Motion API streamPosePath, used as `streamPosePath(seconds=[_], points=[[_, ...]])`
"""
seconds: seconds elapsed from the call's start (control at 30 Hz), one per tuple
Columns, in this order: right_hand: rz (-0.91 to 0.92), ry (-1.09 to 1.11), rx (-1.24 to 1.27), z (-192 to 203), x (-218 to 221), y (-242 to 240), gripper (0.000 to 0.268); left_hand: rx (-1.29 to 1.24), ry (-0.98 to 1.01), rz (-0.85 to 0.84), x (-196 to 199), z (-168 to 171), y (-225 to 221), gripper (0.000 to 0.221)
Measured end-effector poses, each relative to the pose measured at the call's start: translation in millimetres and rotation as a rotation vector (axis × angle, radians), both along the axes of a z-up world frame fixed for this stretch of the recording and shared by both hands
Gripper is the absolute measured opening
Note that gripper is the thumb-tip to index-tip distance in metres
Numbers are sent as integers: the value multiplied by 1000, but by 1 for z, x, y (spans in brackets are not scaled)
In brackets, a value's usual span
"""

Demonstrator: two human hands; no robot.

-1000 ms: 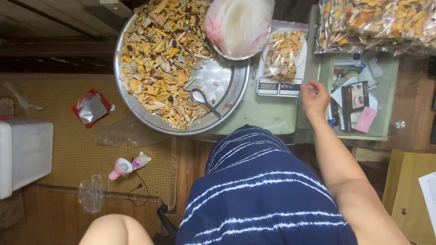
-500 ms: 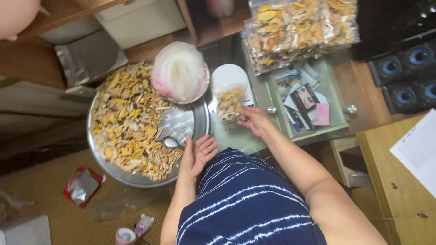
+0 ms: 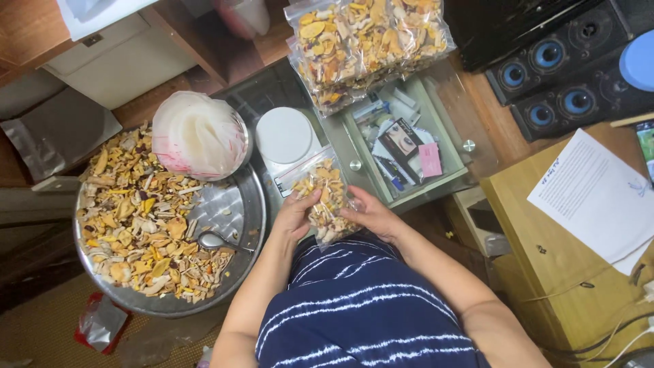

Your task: The person uses a spoon to transfer dried mushrooms from a large metal tray into small plastic bags, then seals the bags by hand and places them on a scale or a finished stack.

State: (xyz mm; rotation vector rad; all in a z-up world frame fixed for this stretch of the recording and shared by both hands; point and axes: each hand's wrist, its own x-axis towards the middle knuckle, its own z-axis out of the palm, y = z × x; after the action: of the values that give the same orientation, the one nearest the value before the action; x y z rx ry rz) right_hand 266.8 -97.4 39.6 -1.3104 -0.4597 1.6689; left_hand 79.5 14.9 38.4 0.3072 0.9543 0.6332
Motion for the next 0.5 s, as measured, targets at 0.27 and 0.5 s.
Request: streamPosePath(seconds=[0.27,0.5], points=[[-13,-3,82,13,61,20,63,15,-44,42,53,-11,20,25],[-48,74,67,24,110,56,57,50,-115,-17,39,31,27,35]])
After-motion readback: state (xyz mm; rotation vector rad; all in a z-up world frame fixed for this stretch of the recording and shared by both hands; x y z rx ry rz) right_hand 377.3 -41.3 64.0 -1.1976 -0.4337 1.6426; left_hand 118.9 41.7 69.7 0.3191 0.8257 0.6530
